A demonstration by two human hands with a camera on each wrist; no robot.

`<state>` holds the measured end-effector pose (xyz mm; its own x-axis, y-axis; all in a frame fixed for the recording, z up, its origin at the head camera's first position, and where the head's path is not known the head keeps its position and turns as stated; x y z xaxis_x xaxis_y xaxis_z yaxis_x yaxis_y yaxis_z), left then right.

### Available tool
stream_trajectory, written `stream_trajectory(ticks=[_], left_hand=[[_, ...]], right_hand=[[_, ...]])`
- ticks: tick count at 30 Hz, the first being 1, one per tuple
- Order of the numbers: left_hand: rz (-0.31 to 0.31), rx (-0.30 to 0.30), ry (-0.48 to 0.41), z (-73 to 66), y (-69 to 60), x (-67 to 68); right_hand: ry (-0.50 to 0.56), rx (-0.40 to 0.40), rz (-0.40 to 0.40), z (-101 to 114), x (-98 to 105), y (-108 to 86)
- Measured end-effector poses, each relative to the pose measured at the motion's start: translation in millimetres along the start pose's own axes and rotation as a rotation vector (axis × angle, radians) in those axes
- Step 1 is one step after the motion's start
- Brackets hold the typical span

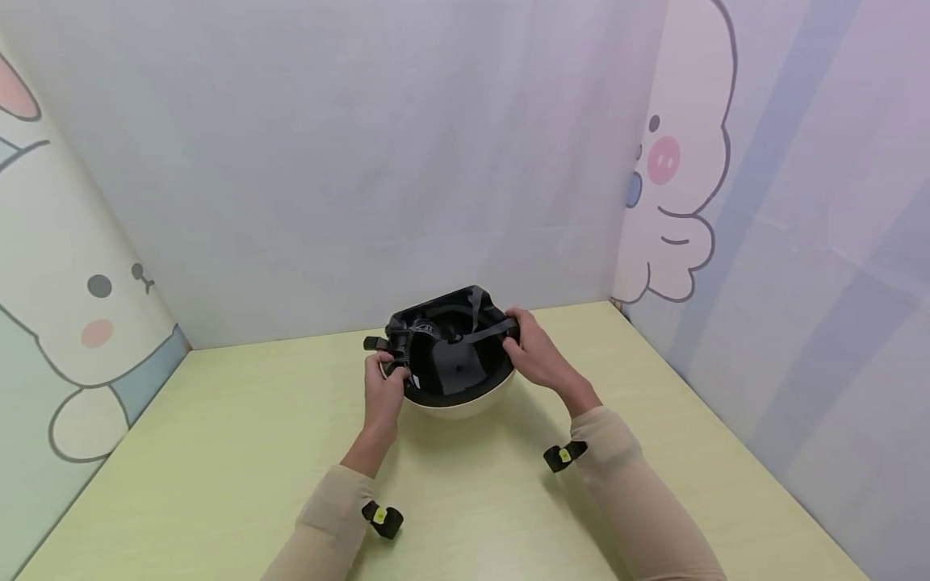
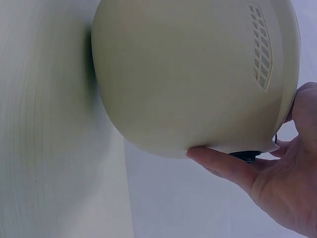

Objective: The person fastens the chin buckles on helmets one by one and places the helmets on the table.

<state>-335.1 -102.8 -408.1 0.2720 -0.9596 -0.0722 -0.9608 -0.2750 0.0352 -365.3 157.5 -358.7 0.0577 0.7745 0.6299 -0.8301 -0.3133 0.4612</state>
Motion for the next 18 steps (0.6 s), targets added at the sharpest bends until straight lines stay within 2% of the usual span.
stream_trajectory(ticks=[7,14,18], left_hand=[[0.033,-0.054,0.015,0.1,-1.6,-0.9],[0.031,-0.098,0.140,-2.4,-3.8,0.2],[0.019,-0.122,0.160,-4.4,-4.5,1.2]], right_hand=[[0.000,-0.042,0.054,-0.9,-1.1,-1.9],[-0.032,-0.063,0.097,-1.1,-3.5,-2.4],[-0.035,-0.060,0.099,-1.7,-4.1,-2.3]])
Point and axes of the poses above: each hand's wrist, its own y-axis towards the middle knuckle, its own x-axis out of the back of the hand, z = x × y, the point moved 4 cm from there along y, towards the middle knuckle, and after that the axes turned 6 degrees about x, right-handed, at the moved point
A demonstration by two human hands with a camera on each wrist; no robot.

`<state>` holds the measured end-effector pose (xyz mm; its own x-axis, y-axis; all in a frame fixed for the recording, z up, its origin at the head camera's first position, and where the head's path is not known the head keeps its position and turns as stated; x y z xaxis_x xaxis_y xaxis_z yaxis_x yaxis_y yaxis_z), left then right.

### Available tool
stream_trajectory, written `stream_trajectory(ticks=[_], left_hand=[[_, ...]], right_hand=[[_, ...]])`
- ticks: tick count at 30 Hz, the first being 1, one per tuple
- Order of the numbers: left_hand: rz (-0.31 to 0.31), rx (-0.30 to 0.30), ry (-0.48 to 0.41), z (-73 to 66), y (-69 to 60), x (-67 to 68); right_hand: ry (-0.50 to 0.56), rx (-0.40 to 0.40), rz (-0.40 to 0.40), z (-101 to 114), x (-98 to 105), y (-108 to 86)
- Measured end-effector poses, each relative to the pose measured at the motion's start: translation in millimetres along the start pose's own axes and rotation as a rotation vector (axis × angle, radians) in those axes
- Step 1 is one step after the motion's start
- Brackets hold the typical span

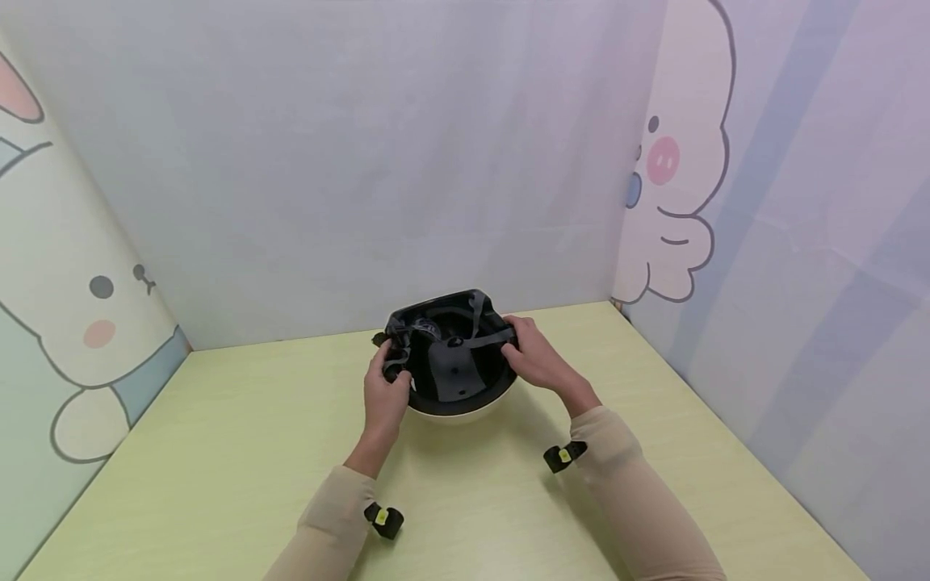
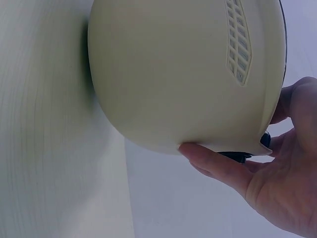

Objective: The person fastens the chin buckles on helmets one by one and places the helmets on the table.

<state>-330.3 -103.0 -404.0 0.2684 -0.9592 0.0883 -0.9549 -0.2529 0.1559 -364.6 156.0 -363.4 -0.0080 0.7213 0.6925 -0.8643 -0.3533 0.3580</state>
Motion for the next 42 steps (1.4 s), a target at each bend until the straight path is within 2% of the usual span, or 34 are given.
stream_trajectory(ticks=[8,13,17,23,25,28,32,38,42], left_hand=[[-0.002,-0.046,-0.003,-3.8,2.0,0.8],[-0.010,-0.124,0.045,-5.6,1.6,1.6],[-0.033,-0.155,0.040,-5.8,1.0,2.5],[-0.030,-0.077,-0.030,-7.0,-0.5,4.4],[-0.023,-0.046,-0.021,-7.4,-0.6,5.1],[-0.028,-0.040,0.032,-7.3,1.0,6.5],[-0.028,-0.075,0.072,-8.3,3.7,6.7],[-0.043,-0.134,0.082,-10.4,3.4,6.1],[-0.055,-0.153,0.073,-11.0,2.4,5.2]], right_hand=[[-0.002,0.004,-0.007,2,1,0.8],[-0.006,0.004,-0.012,1,1,0.9],[-0.016,0.016,-0.014,1,2,0.8],[-0.039,0.031,0.020,4,1,0.8],[-0.046,0.027,0.025,5,0,0.0],[-0.057,0.017,0.028,3,-2,-1.4],[-0.083,0.020,0.022,1,-3,-1.6],[-0.088,0.025,0.039,0,-3,-0.5],[-0.091,0.018,0.049,0,-2,-0.7]])
Point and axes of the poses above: each hand's wrist, its own y-axis towards the middle knuckle, its own x-axis out of the back of the hand, z = x × y, the point moved 4 cm from there along y, towards the middle knuckle, and after that the axes turned 6 degrees about x, right-handed, at the moved point
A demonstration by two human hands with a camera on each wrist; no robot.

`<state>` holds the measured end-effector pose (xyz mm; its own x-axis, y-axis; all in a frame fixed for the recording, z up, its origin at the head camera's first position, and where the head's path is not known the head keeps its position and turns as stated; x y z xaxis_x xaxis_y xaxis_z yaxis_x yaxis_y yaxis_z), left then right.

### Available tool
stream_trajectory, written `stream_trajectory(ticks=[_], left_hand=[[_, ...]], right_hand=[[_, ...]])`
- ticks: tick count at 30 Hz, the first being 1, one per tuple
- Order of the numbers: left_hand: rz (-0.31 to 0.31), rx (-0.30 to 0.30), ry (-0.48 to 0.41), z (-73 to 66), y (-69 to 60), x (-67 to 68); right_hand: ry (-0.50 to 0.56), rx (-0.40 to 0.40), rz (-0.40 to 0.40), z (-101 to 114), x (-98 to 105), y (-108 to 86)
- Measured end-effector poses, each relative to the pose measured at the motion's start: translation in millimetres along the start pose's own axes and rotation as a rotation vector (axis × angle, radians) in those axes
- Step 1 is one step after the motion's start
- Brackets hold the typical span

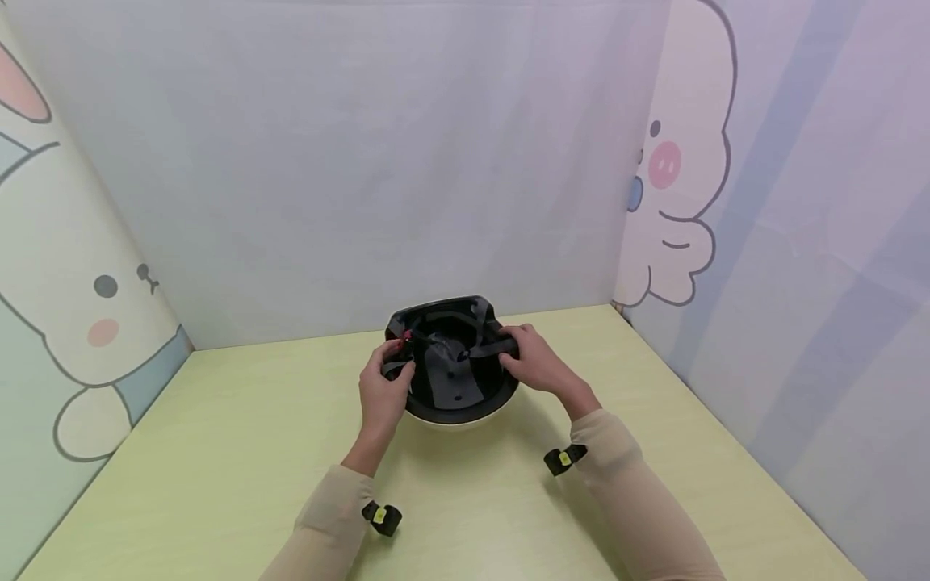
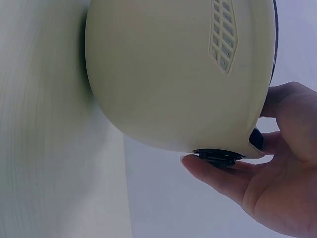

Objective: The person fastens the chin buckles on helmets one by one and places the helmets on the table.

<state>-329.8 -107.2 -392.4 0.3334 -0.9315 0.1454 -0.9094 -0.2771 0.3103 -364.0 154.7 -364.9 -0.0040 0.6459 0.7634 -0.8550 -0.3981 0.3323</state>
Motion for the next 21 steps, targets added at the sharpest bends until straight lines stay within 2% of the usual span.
stream_trajectory(ticks=[5,9,14,21], left_hand=[[-0.023,-0.019,-0.002,0.7,-0.1,-0.6],[-0.038,-0.040,0.034,1.3,1.1,0.2],[-0.036,-0.050,0.049,1.9,1.3,0.4],[-0.055,-0.084,0.110,1.2,1.4,0.2]], right_hand=[[-0.033,0.029,-0.011,4,2,-1.2],[-0.067,0.045,-0.017,7,1,-0.7],[-0.171,0.066,-0.036,9,-2,-0.1],[-0.414,0.235,-0.052,25,-8,0.7]])
Point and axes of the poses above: each hand's wrist, its own y-axis towards the middle knuckle, its own x-axis out of the back of the hand, z = x × y, the point moved 4 cm from there along y, towards the middle knuckle, and after that the axes turned 6 degrees about x, right-handed, at the moved point
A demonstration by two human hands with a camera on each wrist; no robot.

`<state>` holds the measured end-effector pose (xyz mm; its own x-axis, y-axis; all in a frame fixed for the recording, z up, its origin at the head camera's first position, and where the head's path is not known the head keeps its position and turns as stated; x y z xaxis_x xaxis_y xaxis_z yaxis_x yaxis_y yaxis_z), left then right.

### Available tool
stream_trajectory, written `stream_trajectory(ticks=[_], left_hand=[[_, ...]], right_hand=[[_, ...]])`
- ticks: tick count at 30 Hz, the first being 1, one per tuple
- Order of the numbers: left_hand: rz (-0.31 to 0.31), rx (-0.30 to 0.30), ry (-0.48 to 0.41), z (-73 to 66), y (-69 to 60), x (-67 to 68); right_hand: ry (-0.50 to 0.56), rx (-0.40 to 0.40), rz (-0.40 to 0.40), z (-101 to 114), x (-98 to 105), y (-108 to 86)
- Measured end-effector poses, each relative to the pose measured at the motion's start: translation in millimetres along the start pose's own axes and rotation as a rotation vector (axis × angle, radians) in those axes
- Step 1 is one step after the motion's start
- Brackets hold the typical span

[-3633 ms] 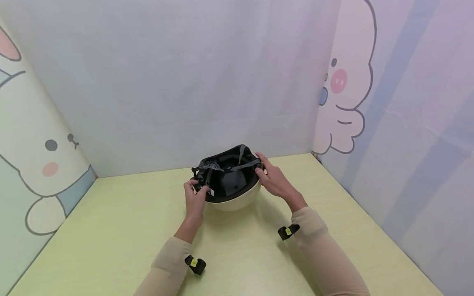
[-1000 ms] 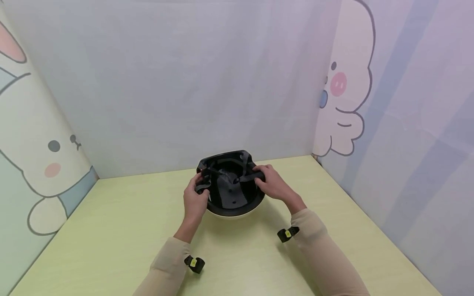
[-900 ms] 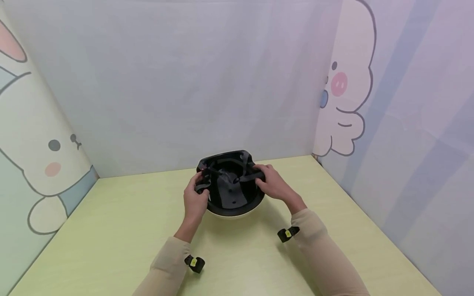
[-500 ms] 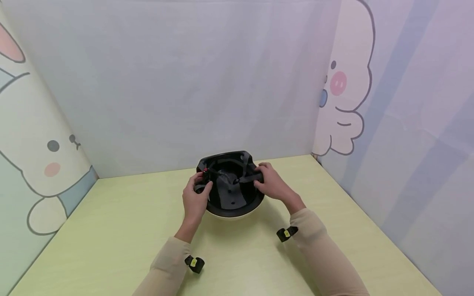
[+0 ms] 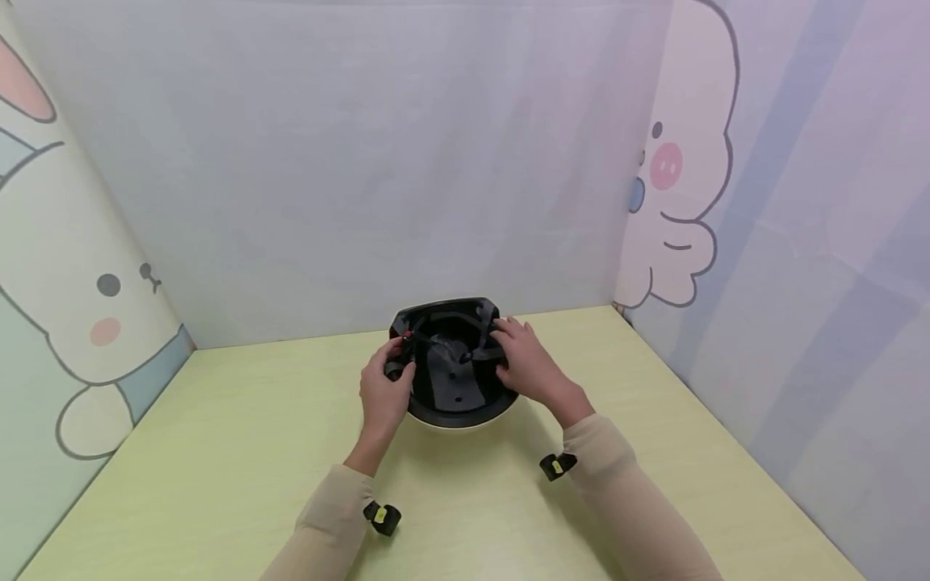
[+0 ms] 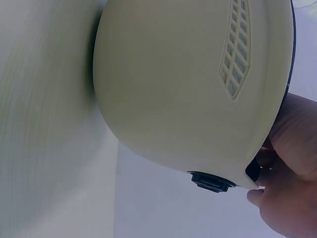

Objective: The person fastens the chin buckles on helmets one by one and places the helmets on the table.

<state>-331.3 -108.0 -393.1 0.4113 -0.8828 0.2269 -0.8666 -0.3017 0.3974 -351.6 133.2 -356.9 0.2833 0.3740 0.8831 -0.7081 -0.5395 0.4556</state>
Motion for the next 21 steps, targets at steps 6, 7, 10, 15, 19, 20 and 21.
stream_trajectory(ticks=[6,7,10,15,19,20,21], left_hand=[[-0.011,-0.015,0.029,-0.5,1.4,0.6],[-0.015,-0.016,0.034,-0.6,2.1,0.2],[-0.032,-0.018,0.048,-0.4,3.1,0.3],[-0.038,-0.025,0.061,-1.0,2.3,1.3],[-0.025,-0.022,0.088,-2.4,3.6,1.0],[-0.019,-0.018,0.101,-2.6,4.6,1.1],[-0.013,-0.016,0.114,-2.9,5.7,1.2]], right_hand=[[-0.031,0.082,0.074,15,-3,5.0],[-0.023,0.089,0.081,16,-3,5.4],[-0.003,0.098,0.096,19,-4,6.2],[-0.015,0.121,0.112,22,-9,8.0],[-0.004,0.123,0.144,28,-14,13.6],[0.004,0.122,0.153,30,-15,16.4],[0.011,0.117,0.165,32,-16,19.5]])
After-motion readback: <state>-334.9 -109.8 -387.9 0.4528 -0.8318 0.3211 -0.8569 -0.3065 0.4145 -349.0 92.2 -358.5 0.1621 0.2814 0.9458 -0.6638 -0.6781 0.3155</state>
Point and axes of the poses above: each hand's wrist, its own y-axis towards the middle knuckle, its own x-axis out of the back of the hand, z = x × y, the point moved 4 cm from there along y, towards the middle knuckle, and after that the axes turned 6 degrees about x, right-handed, at the moved point
